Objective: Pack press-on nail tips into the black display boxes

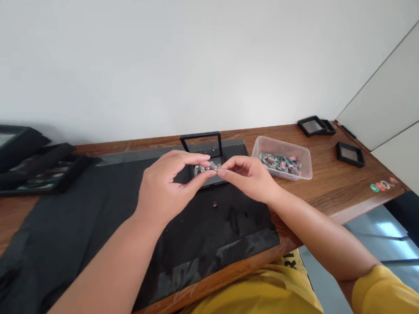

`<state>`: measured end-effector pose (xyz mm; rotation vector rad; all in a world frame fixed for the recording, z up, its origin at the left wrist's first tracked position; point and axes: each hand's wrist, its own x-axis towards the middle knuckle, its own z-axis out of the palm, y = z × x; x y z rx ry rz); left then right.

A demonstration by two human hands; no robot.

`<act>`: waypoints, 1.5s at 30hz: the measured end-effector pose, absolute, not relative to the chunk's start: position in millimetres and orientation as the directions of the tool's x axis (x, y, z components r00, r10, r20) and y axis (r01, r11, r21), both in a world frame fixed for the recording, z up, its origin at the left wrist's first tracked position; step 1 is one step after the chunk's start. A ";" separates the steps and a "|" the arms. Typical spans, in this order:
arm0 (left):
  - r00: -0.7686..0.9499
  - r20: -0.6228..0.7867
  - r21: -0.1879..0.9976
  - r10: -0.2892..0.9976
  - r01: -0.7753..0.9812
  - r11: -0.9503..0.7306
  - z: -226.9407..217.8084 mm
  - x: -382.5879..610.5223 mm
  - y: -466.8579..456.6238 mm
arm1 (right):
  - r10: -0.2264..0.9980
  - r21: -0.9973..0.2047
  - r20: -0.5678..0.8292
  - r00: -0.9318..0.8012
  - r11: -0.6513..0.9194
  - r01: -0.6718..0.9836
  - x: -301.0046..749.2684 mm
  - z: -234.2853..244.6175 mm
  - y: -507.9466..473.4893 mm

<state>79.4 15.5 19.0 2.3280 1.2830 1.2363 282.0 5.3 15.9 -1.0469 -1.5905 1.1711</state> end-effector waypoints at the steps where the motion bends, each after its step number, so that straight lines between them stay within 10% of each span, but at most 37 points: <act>1: 0.264 0.575 0.531 0.774 0.600 -0.599 18.6 79.4 14.4 | 0.955 -0.987 0.123 -0.271 0.147 0.068 282.9 16.3 5.5; 21: 0.384 0.721 0.374 0.576 0.484 -0.791 19.9 83.5 10.5 | 0.890 -0.987 -0.092 -0.447 -0.143 -0.080 287.3 16.6 9.9; 33: 0.428 0.332 0.474 0.841 0.695 -0.541 -7.5 58.5 42.5 | 0.933 -0.876 0.356 -0.053 0.352 0.331 284.2 20.7 -2.6; 45: 0.409 0.185 0.506 0.893 0.739 -0.444 -13.1 56.4 44.8 | 0.921 -0.809 0.389 -0.028 0.356 0.469 287.9 21.8 -3.3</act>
